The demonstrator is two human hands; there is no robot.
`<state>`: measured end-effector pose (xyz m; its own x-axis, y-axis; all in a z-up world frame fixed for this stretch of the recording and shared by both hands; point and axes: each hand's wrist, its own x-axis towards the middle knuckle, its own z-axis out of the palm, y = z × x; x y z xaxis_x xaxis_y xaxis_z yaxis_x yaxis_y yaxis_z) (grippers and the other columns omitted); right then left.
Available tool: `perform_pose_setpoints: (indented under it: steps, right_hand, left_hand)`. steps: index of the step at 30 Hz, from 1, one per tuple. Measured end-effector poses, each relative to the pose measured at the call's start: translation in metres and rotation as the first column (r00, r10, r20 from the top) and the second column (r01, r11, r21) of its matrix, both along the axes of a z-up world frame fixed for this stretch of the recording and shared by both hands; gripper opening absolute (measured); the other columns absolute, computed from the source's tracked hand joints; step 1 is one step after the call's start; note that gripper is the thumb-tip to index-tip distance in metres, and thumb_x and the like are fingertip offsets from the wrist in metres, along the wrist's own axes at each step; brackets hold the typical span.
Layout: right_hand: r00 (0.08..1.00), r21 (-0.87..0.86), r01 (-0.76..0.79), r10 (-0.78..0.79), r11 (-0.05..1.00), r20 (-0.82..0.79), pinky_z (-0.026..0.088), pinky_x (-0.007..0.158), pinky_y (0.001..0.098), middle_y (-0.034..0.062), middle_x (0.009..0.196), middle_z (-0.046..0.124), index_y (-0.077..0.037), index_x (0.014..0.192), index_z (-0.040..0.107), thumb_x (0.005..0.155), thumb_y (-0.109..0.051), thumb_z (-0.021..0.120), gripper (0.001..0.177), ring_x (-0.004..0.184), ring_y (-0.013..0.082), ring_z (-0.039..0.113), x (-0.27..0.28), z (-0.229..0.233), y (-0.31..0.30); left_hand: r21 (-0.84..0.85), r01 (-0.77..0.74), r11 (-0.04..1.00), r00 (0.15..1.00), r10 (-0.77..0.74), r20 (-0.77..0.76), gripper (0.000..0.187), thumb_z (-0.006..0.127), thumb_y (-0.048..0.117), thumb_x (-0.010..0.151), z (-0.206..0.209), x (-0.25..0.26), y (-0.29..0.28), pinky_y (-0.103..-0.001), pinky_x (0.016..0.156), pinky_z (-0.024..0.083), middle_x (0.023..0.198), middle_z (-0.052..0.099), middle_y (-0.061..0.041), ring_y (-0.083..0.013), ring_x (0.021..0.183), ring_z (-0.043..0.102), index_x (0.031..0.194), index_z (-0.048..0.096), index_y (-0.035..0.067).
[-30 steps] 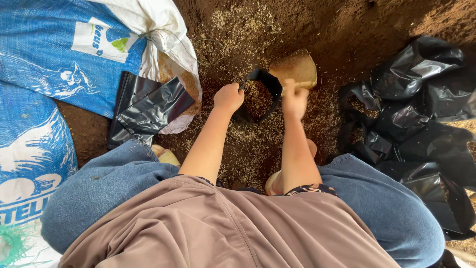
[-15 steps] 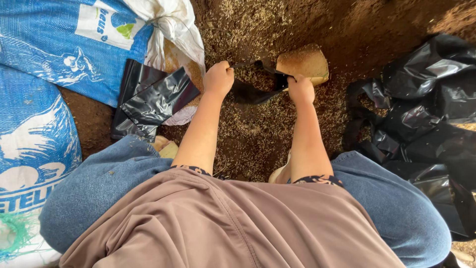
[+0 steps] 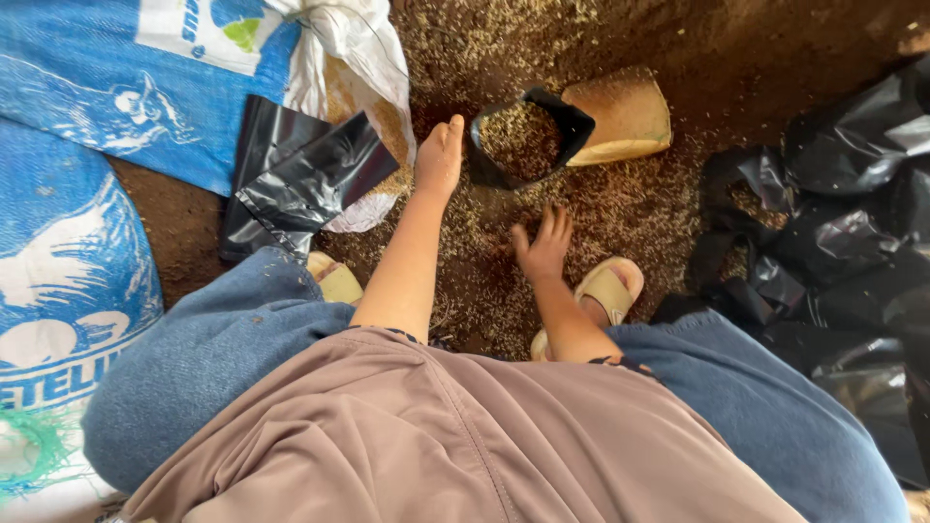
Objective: The person scoops grains from a large sack using a scoop and pours them into small black plastic bags. The person then folds the top of each bag to close it.
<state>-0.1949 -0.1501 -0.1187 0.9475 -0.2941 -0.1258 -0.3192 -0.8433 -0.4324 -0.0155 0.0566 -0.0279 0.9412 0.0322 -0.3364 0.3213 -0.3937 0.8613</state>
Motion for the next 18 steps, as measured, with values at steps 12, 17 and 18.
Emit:
perform_pose_setpoints:
  steps: [12, 17, 18]
  right_hand:
    - [0.654, -0.215, -0.749, 0.751, 0.626, -0.091, 0.031, 0.122, 0.0569, 0.0156, 0.152, 0.045, -0.021, 0.139, 0.051, 0.1, -0.022, 0.058, 0.04, 0.145, 0.0377, 0.04, 0.038, -0.011, 0.056]
    - [0.711, -0.149, -0.703, 0.682, 0.695, -0.175, 0.054, 0.092, 0.0472, 0.017, 0.123, 0.059, -0.012, 0.131, 0.055, 0.098, -0.015, 0.059, 0.033, 0.114, 0.0353, 0.062, 0.07, -0.007, 0.043]
    - [0.764, -0.068, -0.641, 0.628, 0.764, -0.146, 0.058, 0.085, 0.0454, 0.0168, 0.118, 0.062, -0.01, 0.129, 0.056, 0.102, -0.017, 0.058, 0.029, 0.107, 0.0341, 0.067, 0.08, 0.002, 0.043]
  left_hand:
    - [-0.212, -0.056, 0.976, 0.998, 0.061, 0.014, 0.064, 0.041, 0.063, 0.1, 0.006, 0.016, -0.005, -0.033, 0.079, 0.053, 0.091, 0.068, -0.005, -0.0163, 0.082, 0.065, 0.106, 0.066, 0.004]
    - [-0.206, -0.036, 0.978, 0.999, 0.038, 0.008, 0.061, 0.043, 0.059, 0.102, -0.006, 0.016, -0.004, -0.034, 0.079, 0.053, 0.091, 0.069, -0.007, -0.0175, 0.082, 0.065, 0.102, 0.067, 0.003]
    - [-0.226, -0.035, 0.973, 0.999, 0.043, 0.03, 0.06, 0.044, 0.058, 0.101, -0.009, 0.02, -0.003, -0.034, 0.079, 0.053, 0.092, 0.07, -0.006, -0.0169, 0.084, 0.066, 0.102, 0.067, 0.003]
